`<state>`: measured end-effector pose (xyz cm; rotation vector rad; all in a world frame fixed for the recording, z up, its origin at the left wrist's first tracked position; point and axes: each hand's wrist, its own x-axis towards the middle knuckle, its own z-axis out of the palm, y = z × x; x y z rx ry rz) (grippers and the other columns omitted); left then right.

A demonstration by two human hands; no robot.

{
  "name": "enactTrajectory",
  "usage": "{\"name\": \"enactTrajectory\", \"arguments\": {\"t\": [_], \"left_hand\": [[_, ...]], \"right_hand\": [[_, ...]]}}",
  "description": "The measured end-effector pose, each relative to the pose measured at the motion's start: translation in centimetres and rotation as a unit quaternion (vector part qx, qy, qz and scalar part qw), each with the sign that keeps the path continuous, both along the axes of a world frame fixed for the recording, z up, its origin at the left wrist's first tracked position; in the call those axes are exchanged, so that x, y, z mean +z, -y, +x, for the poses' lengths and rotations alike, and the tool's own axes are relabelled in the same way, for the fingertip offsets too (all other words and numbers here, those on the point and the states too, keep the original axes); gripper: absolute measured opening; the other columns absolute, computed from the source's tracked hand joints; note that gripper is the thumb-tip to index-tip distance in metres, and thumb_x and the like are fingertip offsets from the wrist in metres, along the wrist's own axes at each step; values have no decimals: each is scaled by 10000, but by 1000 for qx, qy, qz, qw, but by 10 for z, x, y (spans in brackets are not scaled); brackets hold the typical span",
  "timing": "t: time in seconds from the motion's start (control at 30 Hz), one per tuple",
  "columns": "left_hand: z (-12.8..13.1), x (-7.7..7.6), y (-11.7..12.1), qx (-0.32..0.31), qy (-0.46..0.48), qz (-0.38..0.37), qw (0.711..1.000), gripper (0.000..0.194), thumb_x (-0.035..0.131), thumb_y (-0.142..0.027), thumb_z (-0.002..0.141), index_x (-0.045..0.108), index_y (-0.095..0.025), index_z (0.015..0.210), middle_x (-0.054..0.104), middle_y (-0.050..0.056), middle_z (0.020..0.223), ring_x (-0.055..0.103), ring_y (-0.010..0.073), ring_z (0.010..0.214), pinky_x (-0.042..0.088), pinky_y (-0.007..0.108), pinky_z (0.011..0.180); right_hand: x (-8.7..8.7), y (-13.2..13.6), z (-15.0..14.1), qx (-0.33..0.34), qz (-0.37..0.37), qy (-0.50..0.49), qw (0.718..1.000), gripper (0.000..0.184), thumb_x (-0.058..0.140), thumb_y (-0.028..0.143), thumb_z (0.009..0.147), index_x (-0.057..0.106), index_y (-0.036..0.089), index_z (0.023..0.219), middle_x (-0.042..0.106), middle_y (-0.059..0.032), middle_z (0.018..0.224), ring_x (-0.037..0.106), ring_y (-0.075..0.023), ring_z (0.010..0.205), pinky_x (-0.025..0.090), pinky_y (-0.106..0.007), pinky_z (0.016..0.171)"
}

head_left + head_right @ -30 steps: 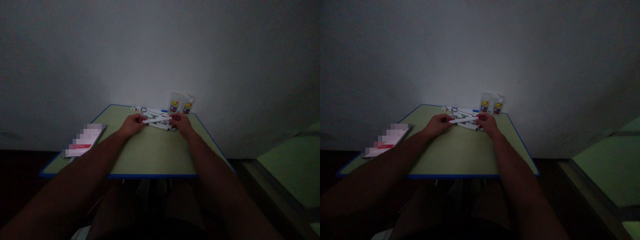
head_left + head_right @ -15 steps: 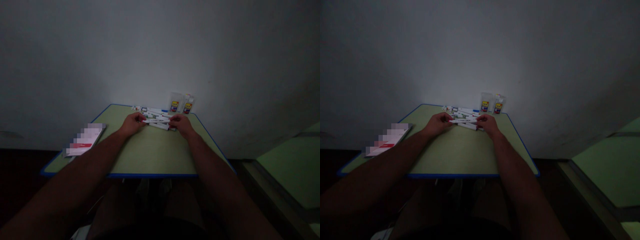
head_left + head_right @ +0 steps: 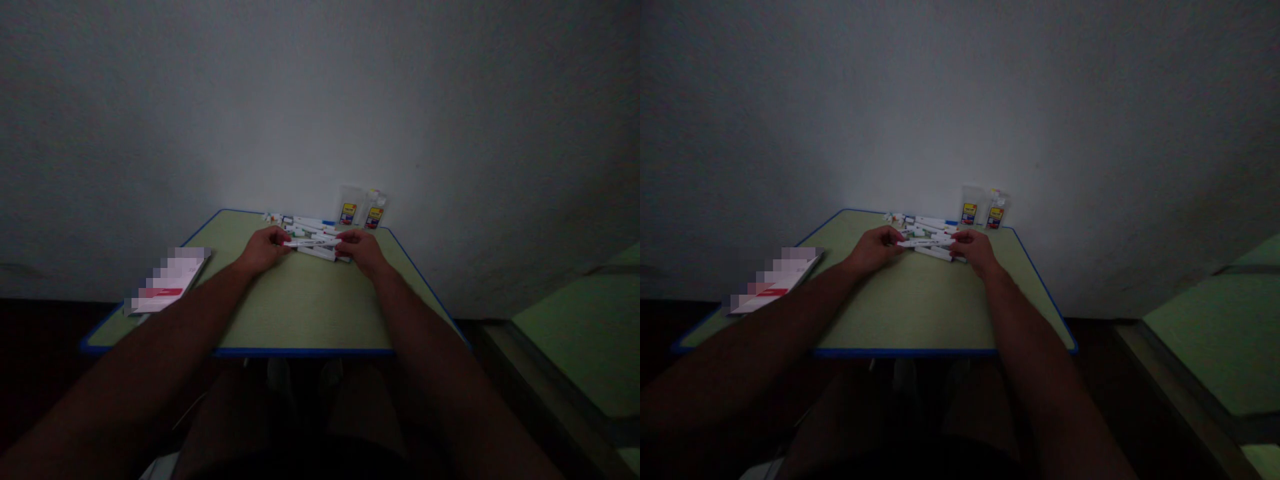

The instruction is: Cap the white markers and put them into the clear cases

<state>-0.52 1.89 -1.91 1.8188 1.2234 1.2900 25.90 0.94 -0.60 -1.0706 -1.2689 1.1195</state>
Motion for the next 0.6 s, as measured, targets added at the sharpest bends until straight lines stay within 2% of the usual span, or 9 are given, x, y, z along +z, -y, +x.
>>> {"name": "enactTrajectory", "arguments": {"t": [0.17,0.27,0.47,0.6], "left_hand": [[0,-2,-1,-6,4,9,1000,200,766,-202,597,681,-169,775,618,-18,682,532,134,646,413,283,634],[0,1,0,-10,39,3,999,222,785,-185,586,680,-169,781,632,-14,696,551,136,662,437,295,669],[4,7,5,-35,106,-35,993,243,799,-133,545,683,-166,755,656,-7,704,588,142,677,477,312,707],[10,9,10,-65,99,-46,992,226,793,-139,553,698,-164,756,682,7,715,623,163,701,505,337,729]], "right_hand": [[0,1,-1,-6,-2,-6,1000,257,813,63,585,664,139,780,687,-9,705,670,-123,599,609,-274,607],[0,3,-1,1,-7,2,1000,250,826,108,582,655,140,762,674,0,659,657,-122,564,595,-269,584],[3,13,-5,98,-5,89,991,279,863,313,614,655,149,703,662,-4,633,611,-116,517,554,-267,525],[6,19,-12,135,11,177,975,210,830,273,662,748,162,820,718,-29,702,622,-109,561,481,-211,515]]}}
